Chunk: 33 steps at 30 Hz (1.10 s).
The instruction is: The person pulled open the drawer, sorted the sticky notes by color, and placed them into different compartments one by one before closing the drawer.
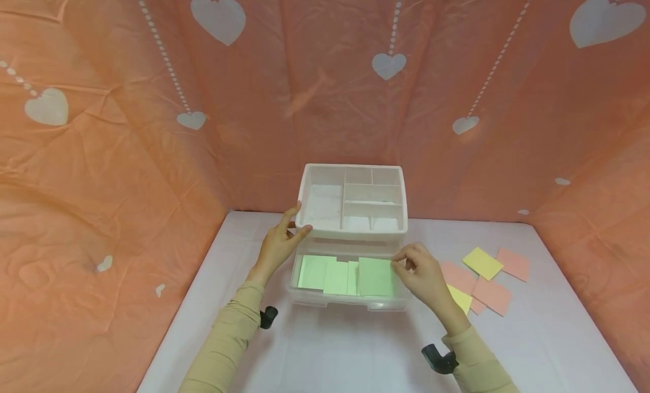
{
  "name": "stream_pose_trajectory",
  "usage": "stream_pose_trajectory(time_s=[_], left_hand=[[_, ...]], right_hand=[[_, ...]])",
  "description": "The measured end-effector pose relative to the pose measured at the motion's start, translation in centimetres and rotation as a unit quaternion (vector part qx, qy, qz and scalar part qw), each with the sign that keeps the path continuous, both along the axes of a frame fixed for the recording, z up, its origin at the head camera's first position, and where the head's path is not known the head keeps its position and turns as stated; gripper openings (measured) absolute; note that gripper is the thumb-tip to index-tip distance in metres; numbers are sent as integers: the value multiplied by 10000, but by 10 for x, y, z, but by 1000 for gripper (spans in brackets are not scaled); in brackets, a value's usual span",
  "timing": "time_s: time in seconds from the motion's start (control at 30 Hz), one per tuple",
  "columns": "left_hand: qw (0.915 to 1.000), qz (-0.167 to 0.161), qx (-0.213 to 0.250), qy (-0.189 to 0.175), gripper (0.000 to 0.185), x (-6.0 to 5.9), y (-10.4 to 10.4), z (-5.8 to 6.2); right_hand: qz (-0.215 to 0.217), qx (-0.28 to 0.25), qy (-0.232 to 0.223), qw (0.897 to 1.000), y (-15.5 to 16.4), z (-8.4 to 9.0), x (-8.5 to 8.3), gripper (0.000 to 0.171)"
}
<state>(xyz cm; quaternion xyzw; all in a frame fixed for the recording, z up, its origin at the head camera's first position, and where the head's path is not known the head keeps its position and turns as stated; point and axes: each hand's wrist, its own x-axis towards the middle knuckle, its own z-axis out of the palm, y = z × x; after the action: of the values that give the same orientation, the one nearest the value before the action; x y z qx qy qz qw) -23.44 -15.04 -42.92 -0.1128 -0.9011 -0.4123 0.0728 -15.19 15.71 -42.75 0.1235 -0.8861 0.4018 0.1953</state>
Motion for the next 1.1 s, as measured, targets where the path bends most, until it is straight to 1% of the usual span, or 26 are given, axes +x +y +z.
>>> stream_pose_trajectory(time_s=[0.13, 0.43, 0.53, 0.63, 0.73, 0.8, 0.87, 0.93, 1.03, 1.1], left_hand=[[10000, 4, 5, 17, 62, -1, 0, -1], [10000, -1, 6, 5, 63, -2, 0, 0], [10000, 1, 7, 54, 62, -1, 0, 0], [10000, 12, 20, 54, 62, 0, 0, 0], [10000, 22, 20, 17, 63, 0, 0, 1], [10000, 38, 31, -16, 63, 0, 0, 1], [10000, 33, 27, -28, 63, 0, 0, 1], [10000, 31, 42, -40, 63, -1, 0, 1], [10000, -3, 68, -20, 63, -1, 0, 0], [10000, -3, 92, -19, 63, -1, 0, 0]], right_hand=[[23, 193, 205, 9996, 1, -2, 1, 13], [-87, 181, 211, 9996, 0, 0, 5, 11], [-74, 151, 428, 9989, -1, 2, 8, 11], [45, -142, 853, 9962, -5, 5, 13, 14], [280, -708, 1239, 9894, -13, 10, 24, 19], [547, -1091, 1377, 9829, -20, 10, 33, 21], [878, -1471, 1291, 9767, -27, 10, 43, 23], [1245, -1787, 1097, 9698, -32, 7, 52, 27], [1726, -2183, 657, 9583, -40, -1, 63, 32], [2003, -2282, 463, 9517, -44, -11, 67, 32]])
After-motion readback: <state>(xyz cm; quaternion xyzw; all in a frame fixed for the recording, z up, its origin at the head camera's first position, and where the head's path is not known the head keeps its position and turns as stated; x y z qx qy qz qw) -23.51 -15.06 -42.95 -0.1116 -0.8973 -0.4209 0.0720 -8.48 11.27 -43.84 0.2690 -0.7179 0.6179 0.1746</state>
